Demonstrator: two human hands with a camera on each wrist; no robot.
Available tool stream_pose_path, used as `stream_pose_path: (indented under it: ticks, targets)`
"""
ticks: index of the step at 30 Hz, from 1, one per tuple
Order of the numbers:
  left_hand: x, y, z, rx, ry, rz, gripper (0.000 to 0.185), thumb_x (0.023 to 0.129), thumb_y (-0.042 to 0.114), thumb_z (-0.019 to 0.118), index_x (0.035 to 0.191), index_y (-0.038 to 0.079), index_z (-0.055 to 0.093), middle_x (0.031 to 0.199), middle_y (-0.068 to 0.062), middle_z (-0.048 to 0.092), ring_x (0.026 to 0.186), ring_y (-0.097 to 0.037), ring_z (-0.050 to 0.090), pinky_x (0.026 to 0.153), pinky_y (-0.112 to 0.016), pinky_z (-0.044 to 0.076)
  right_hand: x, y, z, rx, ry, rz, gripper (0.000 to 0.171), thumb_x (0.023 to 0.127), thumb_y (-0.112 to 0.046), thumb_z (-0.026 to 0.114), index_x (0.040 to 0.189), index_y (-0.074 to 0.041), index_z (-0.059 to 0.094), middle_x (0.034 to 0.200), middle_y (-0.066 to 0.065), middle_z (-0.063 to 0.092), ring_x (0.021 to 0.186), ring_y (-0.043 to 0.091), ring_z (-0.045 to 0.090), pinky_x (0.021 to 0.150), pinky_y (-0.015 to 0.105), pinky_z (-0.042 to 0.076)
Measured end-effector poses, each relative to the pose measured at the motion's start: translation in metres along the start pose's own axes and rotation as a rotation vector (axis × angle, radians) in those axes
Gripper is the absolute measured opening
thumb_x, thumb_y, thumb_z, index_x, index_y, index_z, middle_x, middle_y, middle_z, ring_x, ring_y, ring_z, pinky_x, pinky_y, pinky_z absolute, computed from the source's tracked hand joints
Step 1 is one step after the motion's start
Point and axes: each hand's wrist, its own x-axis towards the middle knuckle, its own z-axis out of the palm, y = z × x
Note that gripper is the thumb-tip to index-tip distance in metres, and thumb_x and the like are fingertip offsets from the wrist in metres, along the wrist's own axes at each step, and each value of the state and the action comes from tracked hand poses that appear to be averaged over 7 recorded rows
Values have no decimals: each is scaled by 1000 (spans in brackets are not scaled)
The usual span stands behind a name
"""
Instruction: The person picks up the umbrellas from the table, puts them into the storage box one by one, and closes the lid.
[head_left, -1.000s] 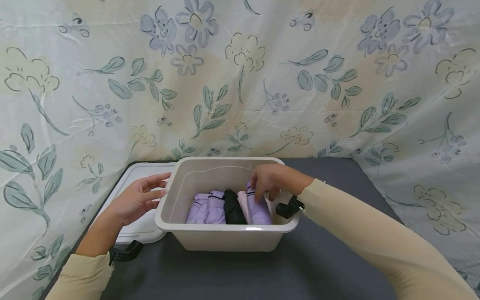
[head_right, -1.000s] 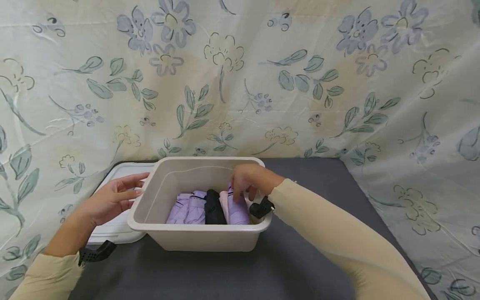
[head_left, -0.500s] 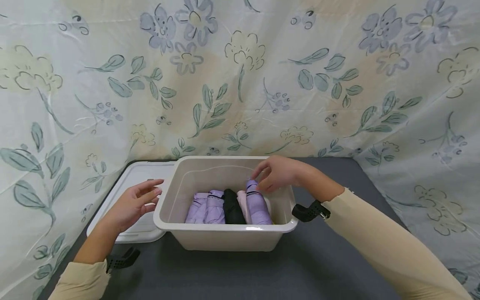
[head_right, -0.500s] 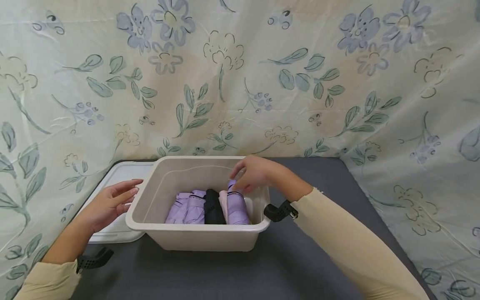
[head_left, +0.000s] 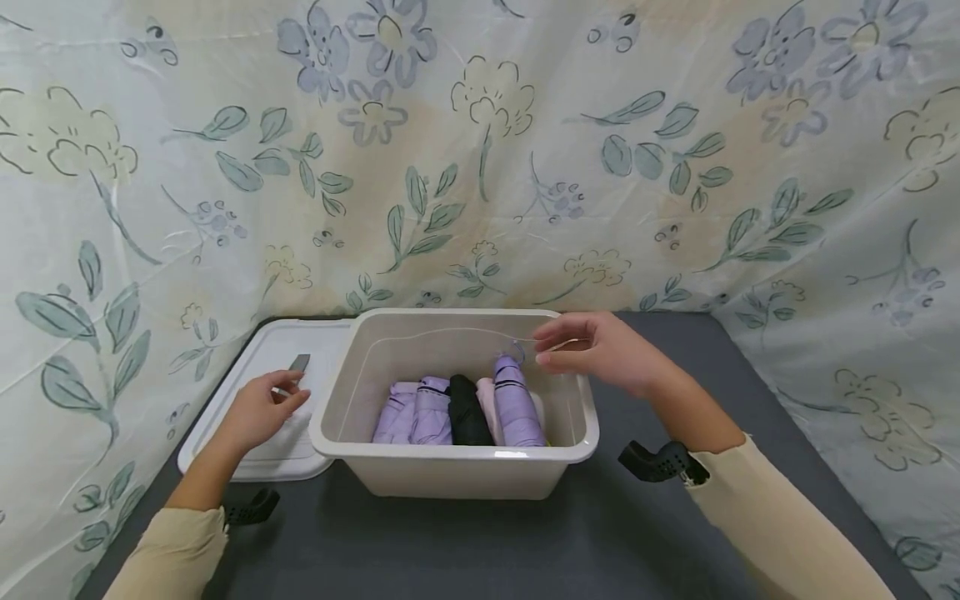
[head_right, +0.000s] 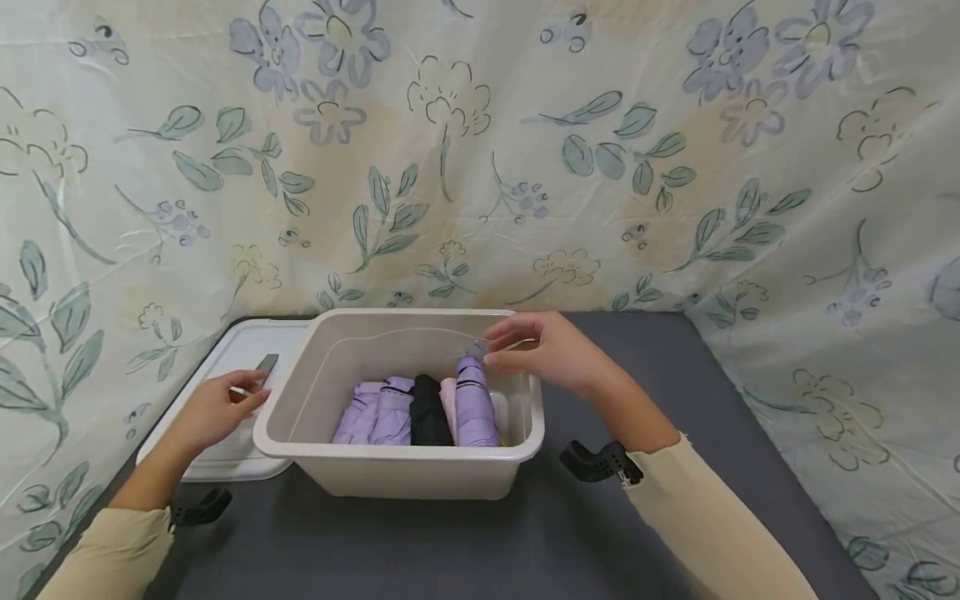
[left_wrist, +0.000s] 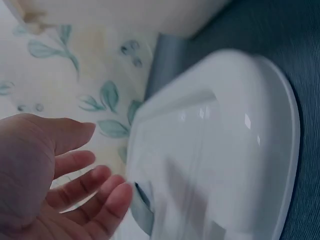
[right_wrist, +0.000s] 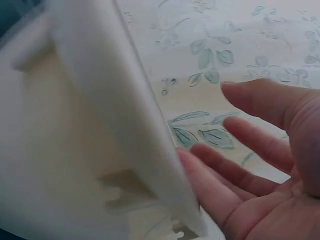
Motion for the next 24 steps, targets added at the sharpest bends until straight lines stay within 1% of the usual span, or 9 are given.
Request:
stream_pose_path:
  ticks: [4,7,9,11,12,15,19,21,24]
  targets:
    - [6,-10,2,74,53,31,41,98,16,68,128,-11,62,104,-26,66,92,-39,68,71,-45,57,-11,9,3,58,110,-40,41,91,-26,79,127,-8,69,127,15,71,107,17,73,93,34,60]
    - [14,-18,4,115,77,44,37,96,12,68,124,-11,64,101,-26,65,89,-36,66,71,-43,54,-20,14,6,89,195,-76,37,92,-26,79,123,-8,71,121,13,74,104,14,74,91,29,60]
    - [20,-23,5,142,83,47,37,94,11,69,123,-12,65,100,-26,64,87,-36,64,70,-42,52,-26,18,9,79,251,-106,33,92,-26,78,120,-8,72,117,11,76,102,11,74,89,26,60]
    - [26,-28,6,167,78,39,39,94,12,68,123,-13,64,100,-28,63,88,-37,62,71,-45,52,-32,21,13,65,303,-151,29,93,-23,77,117,-7,73,113,8,77,100,9,74,87,24,60]
    - [28,-30,7,182,76,30,40,94,12,68,124,-13,63,102,-30,62,89,-39,61,73,-47,51,-35,23,16,53,328,-182,27,93,-21,77,116,-7,74,111,6,77,100,9,74,87,23,60]
    - [33,-34,10,236,58,-8,46,95,15,66,129,-14,59,112,-38,55,100,-50,56,82,-58,47,-43,29,25,24,393,-279,22,93,-12,76,113,-5,75,111,4,75,100,6,72,88,20,59]
    - [39,-39,14,286,24,-66,54,95,19,66,136,-14,53,123,-44,46,112,-61,46,90,-66,41,-55,36,40,-26,461,-372,18,89,-2,77,106,-6,77,116,8,72,107,4,68,95,16,54]
    - [42,-40,15,290,5,-90,56,95,19,65,139,-13,51,126,-43,45,114,-61,45,92,-67,42,-61,39,47,-72,485,-400,19,87,0,79,103,-9,78,118,9,71,111,6,66,97,14,52]
    - [46,-39,17,284,-20,-127,59,95,19,65,142,-13,47,129,-43,43,116,-61,46,95,-68,45,-68,44,56,-157,503,-441,24,84,0,81,103,-14,79,121,10,70,114,11,65,96,12,51]
